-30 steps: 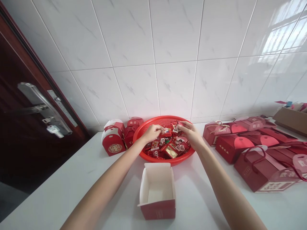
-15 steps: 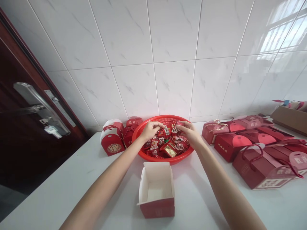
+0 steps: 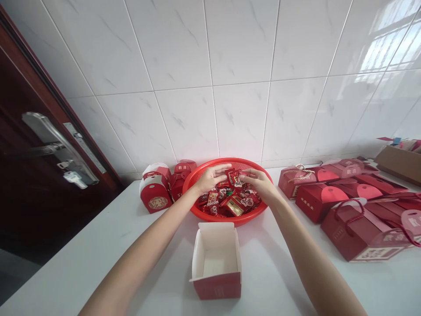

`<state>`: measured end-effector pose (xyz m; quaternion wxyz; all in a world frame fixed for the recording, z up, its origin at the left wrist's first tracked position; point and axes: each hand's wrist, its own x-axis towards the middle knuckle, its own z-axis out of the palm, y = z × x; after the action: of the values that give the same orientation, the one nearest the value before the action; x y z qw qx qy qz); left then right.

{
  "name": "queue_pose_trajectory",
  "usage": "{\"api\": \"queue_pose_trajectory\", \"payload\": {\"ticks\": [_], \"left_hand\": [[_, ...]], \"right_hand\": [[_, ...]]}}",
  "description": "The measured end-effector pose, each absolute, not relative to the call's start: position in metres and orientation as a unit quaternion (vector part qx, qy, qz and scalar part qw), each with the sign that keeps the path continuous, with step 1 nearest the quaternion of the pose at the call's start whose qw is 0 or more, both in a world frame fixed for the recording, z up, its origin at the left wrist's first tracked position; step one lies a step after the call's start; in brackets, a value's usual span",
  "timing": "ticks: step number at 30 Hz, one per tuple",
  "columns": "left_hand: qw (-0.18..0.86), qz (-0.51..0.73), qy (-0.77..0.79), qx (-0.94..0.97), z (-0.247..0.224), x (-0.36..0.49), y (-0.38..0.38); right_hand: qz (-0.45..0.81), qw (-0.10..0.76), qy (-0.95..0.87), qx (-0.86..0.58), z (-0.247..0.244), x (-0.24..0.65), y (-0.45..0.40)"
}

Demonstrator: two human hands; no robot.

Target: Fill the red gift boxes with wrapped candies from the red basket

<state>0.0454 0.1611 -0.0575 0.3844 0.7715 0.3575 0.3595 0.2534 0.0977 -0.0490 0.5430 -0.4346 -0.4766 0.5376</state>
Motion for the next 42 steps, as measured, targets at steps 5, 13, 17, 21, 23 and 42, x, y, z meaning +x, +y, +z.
{"api": "queue_pose_trajectory", "payload": {"ticks": [5,13,17,21,23,42], "left_hand": [[0.368,0.258,0.379,0.809,-0.066,0.046,0.163],[0.261,0.108,0.396,0.874,-0.069,0.056,0.158],[0.261,0.084,0.397,0.876,-0.069,0.058,0.154],[0.285,0.144,0.418,0.851,-0.064,0.054,0.156],[0.303,0.21,0.426,0.826,-0.058,0.051,0.157],[0.51,0.548,0.367,0.553,-0.014,0.03,0.038]], "right_hand": [[0.531,0.56,-0.472,-0.427,-0.051,0.253,0.099],[0.525,0.581,-0.469,-0.408,-0.051,0.252,0.099],[0.531,0.583,-0.468,-0.398,-0.051,0.252,0.1],[0.539,0.589,-0.466,-0.383,-0.053,0.253,0.101],[0.544,0.589,-0.464,-0.375,-0.055,0.254,0.103],[0.598,0.49,-0.583,-0.252,-0.013,0.237,0.054]]}}
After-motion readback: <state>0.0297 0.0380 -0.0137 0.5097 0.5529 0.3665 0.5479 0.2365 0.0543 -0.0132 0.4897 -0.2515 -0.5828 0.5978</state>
